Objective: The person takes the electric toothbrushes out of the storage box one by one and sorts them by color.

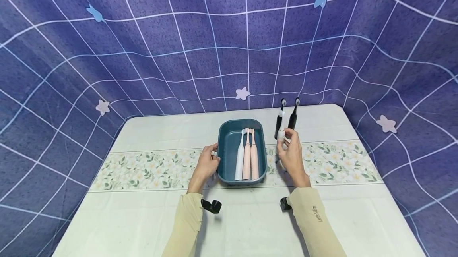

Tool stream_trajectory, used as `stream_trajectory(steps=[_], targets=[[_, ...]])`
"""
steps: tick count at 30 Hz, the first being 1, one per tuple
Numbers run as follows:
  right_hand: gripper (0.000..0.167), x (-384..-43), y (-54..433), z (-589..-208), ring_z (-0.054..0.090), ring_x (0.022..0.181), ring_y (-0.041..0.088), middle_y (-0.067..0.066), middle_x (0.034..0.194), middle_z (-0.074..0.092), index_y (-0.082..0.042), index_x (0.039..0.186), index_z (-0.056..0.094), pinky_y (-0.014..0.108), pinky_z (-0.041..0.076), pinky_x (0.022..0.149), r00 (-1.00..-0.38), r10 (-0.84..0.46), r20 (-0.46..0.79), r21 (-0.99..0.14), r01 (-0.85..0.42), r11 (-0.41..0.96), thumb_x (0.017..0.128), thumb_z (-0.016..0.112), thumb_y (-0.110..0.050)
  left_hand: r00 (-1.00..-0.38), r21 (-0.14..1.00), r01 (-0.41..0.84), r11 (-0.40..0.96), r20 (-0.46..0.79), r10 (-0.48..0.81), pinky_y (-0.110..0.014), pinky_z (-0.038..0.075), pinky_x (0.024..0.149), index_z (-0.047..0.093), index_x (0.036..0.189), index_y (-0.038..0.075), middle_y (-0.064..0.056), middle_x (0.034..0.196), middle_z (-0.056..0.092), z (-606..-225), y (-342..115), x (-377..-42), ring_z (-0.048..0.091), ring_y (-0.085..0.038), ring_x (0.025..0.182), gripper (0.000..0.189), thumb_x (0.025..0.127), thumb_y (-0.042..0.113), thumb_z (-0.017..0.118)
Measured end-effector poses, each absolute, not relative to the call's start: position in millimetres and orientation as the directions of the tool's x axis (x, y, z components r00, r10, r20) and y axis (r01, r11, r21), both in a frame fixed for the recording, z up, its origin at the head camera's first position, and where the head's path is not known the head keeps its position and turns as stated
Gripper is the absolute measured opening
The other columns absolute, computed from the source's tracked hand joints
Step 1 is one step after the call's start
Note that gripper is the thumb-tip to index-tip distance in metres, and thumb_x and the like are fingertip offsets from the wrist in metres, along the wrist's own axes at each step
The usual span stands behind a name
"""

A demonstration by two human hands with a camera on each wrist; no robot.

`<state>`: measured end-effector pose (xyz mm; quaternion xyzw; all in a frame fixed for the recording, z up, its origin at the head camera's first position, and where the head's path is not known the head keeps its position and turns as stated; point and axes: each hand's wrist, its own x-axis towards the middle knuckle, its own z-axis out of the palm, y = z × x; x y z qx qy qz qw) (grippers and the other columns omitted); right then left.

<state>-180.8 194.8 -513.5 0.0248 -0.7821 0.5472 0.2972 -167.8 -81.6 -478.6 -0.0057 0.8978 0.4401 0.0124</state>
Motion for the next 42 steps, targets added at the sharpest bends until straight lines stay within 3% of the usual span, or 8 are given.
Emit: stream_trajectory(steps=[8, 16, 20, 31, 38, 42], targets=[[0.047, -179, 195, -514, 0.057, 0.108, 0.033, 0.026, 0.115, 0.053, 0.007, 0.123, 0.044, 0.01, 0.045, 0.087, -0.827, 0.281, 0.487, -0.839, -0.354, 0.414, 0.079, 0.061, 0.013, -1.0, 0.785, -0.016, 0.62, -0.025, 0.006, -0.035, 0.044, 0.082, 0.048, 0.137, -0.001, -0.014, 0.118, 0.052, -477, -82, -169, 0.052, -0.019, 0.087, 0.05, 0.087, -0.001, 0.053], [0.048, -177, 194, -514, 0.057, 0.107, 0.034, 0.026, 0.114, 0.055, 0.008, 0.123, 0.044, 0.033, 0.05, 0.089, -0.833, 0.289, 0.472, -0.845, -0.333, 0.419, 0.078, 0.06, 0.014, -1.0, 0.793, -0.016, 0.609, -0.024, 0.005, -0.035, 0.045, 0.08, 0.048, 0.137, -0.001, -0.014, 0.117, 0.052, -477, -83, -168, 0.053, -0.019, 0.084, 0.05, 0.087, -0.002, 0.054], [0.048, -177, 194, -514, 0.057, 0.107, 0.035, 0.026, 0.113, 0.054, 0.009, 0.123, 0.044, 0.039, 0.05, 0.089, -0.828, 0.288, 0.482, -0.841, -0.345, 0.416, 0.077, 0.06, 0.015, -1.0, 0.795, -0.01, 0.606, -0.022, 0.012, -0.034, 0.044, 0.079, 0.048, 0.137, -0.002, -0.015, 0.117, 0.052, -477, -83, -168, 0.053, -0.019, 0.083, 0.049, 0.088, -0.002, 0.053], [0.055, -175, 197, -513, 0.056, 0.111, 0.035, 0.026, 0.119, 0.053, 0.007, 0.129, 0.041, 0.042, 0.047, 0.094, -0.853, 0.28, 0.441, -0.849, -0.296, 0.437, 0.079, 0.065, 0.007, -0.999, 0.79, -0.013, 0.612, -0.03, 0.017, -0.034, 0.043, 0.079, 0.048, 0.137, -0.001, -0.013, 0.118, 0.052, -478, -83, -167, 0.051, -0.018, 0.083, 0.049, 0.088, 0.0, 0.053], [0.06, -171, 199, -507, 0.052, 0.112, 0.027, 0.022, 0.122, 0.05, 0.007, 0.132, 0.038, 0.039, 0.044, 0.1, -0.871, 0.289, 0.398, -0.895, -0.299, 0.332, 0.079, 0.067, 0.007, -0.999, 0.791, -0.02, 0.611, -0.033, 0.01, -0.036, 0.043, 0.083, 0.048, 0.137, -0.001, -0.013, 0.118, 0.052, -478, -83, -168, 0.051, -0.019, 0.086, 0.049, 0.088, -0.001, 0.053], [0.062, -166, 203, -504, 0.052, 0.114, 0.031, 0.023, 0.123, 0.05, 0.008, 0.133, 0.037, 0.041, 0.042, 0.102, -0.869, 0.304, 0.391, -0.909, -0.313, 0.274, 0.079, 0.068, 0.009, -0.999, 0.791, -0.018, 0.612, -0.031, 0.011, -0.037, 0.043, 0.084, 0.048, 0.137, -0.001, -0.014, 0.118, 0.052, -477, -83, -167, 0.051, -0.02, 0.087, 0.049, 0.088, -0.001, 0.052]])
